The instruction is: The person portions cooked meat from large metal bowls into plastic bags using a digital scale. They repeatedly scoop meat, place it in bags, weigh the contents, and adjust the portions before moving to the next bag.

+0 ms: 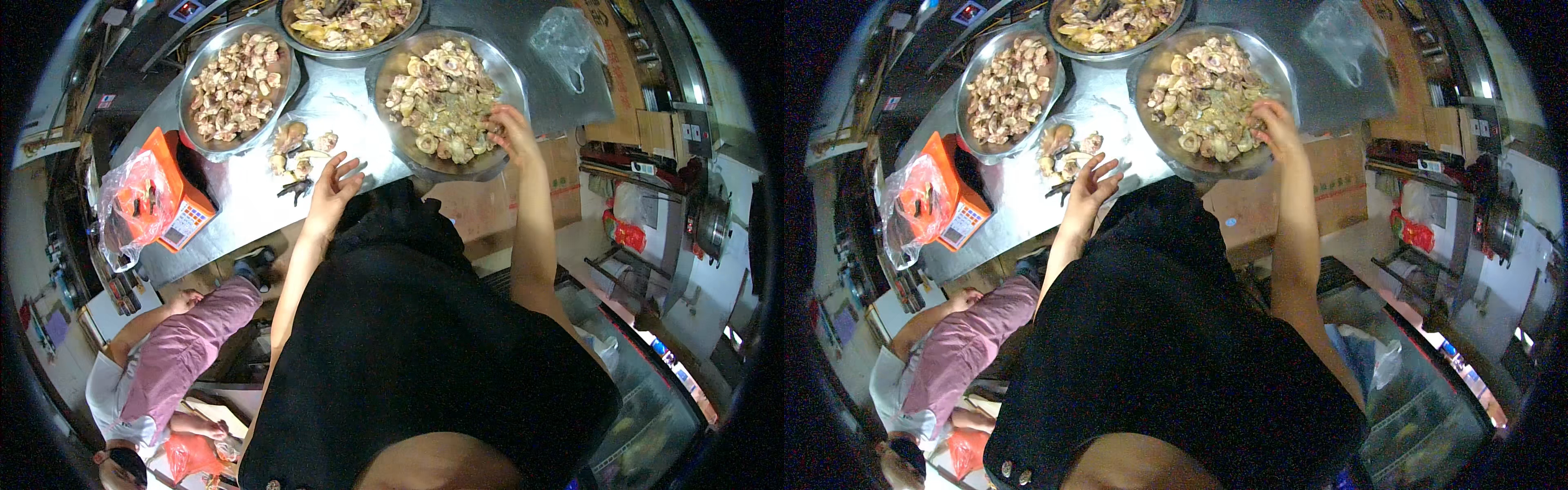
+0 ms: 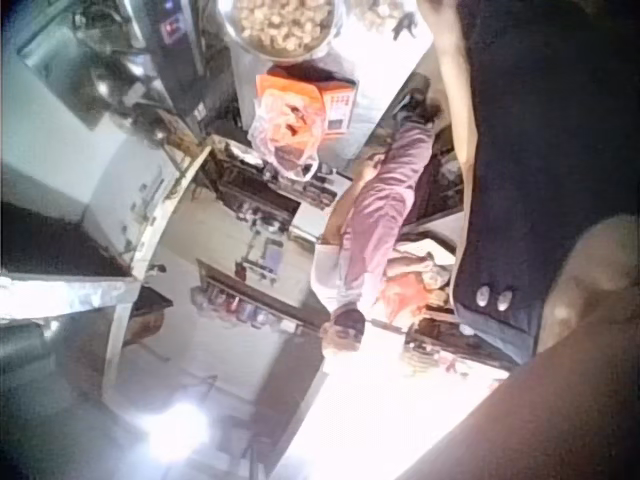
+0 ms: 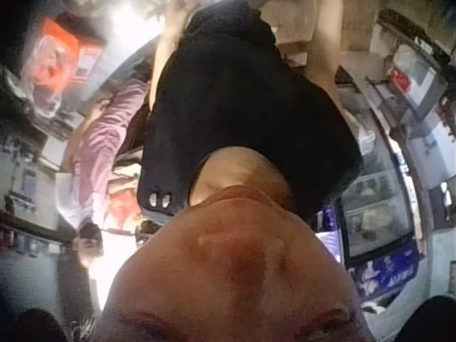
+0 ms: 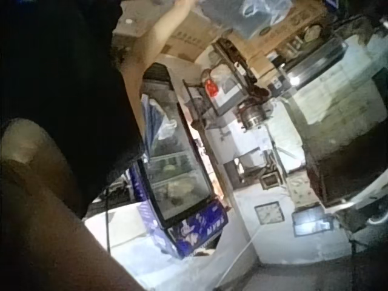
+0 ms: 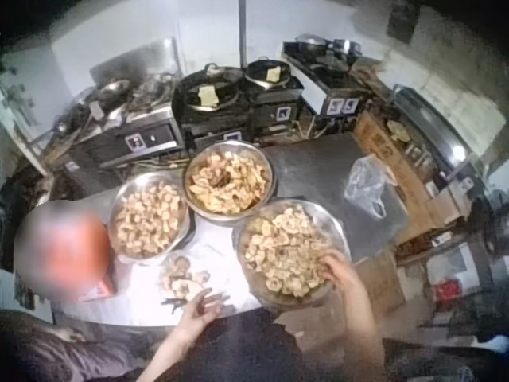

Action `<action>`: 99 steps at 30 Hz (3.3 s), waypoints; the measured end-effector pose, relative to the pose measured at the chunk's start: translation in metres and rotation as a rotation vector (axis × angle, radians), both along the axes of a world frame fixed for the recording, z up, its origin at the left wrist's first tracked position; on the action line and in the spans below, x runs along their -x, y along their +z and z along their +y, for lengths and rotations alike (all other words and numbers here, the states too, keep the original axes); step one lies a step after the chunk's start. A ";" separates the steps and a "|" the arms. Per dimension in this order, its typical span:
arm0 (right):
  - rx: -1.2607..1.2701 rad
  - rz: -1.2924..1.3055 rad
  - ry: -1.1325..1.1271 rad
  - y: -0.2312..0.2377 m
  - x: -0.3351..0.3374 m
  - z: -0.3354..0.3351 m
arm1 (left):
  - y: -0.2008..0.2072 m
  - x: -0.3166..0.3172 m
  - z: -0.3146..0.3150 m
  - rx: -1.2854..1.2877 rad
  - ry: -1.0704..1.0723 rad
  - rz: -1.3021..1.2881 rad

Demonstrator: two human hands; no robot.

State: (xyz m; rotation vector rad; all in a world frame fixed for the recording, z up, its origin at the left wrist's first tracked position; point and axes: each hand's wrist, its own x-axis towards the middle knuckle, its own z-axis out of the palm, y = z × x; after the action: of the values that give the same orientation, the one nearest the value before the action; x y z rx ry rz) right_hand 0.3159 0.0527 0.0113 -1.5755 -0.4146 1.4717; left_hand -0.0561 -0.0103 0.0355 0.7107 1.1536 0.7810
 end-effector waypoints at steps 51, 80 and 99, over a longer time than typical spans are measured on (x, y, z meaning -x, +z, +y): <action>-0.482 1.006 -0.121 0.074 0.053 0.050 | 0.016 -0.014 0.017 -0.037 -0.008 0.087; -0.677 0.558 -1.096 0.067 0.236 -0.163 | 0.051 0.110 0.033 -0.064 -0.703 -0.109; 1.302 -1.111 -2.019 -0.106 0.297 -0.824 | 0.047 -0.016 -0.028 -0.088 -1.024 -0.062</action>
State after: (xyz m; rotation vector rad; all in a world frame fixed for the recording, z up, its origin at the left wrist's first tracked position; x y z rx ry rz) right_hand 0.0189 -0.7715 -0.0949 -2.0934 1.4995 -1.0475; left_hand -0.0403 -0.0387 0.0823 1.1893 0.5589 -0.0208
